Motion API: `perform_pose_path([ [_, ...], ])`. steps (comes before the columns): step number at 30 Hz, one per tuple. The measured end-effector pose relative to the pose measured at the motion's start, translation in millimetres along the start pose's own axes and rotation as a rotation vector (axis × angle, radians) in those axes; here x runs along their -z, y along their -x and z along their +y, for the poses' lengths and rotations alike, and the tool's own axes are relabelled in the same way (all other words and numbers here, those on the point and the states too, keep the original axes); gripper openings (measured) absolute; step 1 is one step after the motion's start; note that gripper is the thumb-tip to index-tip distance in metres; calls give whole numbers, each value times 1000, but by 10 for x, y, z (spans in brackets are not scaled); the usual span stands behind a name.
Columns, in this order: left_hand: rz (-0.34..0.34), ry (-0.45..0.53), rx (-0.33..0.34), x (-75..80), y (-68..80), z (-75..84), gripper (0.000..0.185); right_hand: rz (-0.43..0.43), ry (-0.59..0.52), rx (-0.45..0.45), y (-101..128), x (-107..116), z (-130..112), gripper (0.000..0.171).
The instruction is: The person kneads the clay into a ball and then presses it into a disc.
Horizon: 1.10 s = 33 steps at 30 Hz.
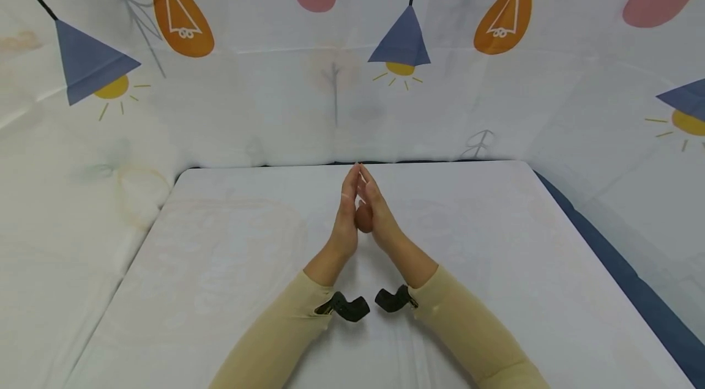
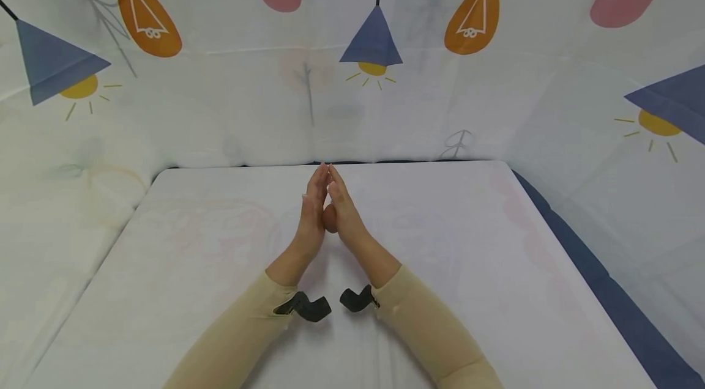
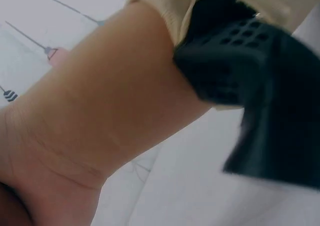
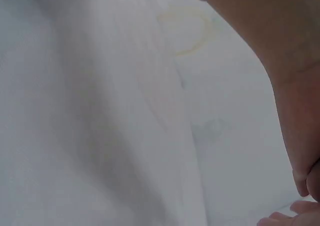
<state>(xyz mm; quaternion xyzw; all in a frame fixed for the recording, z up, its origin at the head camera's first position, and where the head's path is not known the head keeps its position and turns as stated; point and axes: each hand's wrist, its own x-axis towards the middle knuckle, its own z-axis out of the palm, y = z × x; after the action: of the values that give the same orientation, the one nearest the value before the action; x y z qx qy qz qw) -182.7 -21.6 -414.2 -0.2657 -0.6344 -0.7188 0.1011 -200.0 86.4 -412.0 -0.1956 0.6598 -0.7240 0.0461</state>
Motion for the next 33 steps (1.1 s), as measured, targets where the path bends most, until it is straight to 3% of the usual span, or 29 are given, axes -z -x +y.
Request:
perform_pose_path([
  [7,88,-15,110,19,-74,-21,111,-23,-54,72,83,-103,-57,99],
  [12,103,-109,160,66,-87,-51,112,-19,-45,117,115,-109,-165,98],
  [23,-34,-311,187,38,-20,-115,114,43,-96,125,90,-10,-225,96],
  [30,-161,-225,137,-32,53,-66,102,197,-66,30,36,28,-269,75],
  [33,-171,-165,87,-56,69,-36,100,222,-17,-5,11,43,-260,70],
])
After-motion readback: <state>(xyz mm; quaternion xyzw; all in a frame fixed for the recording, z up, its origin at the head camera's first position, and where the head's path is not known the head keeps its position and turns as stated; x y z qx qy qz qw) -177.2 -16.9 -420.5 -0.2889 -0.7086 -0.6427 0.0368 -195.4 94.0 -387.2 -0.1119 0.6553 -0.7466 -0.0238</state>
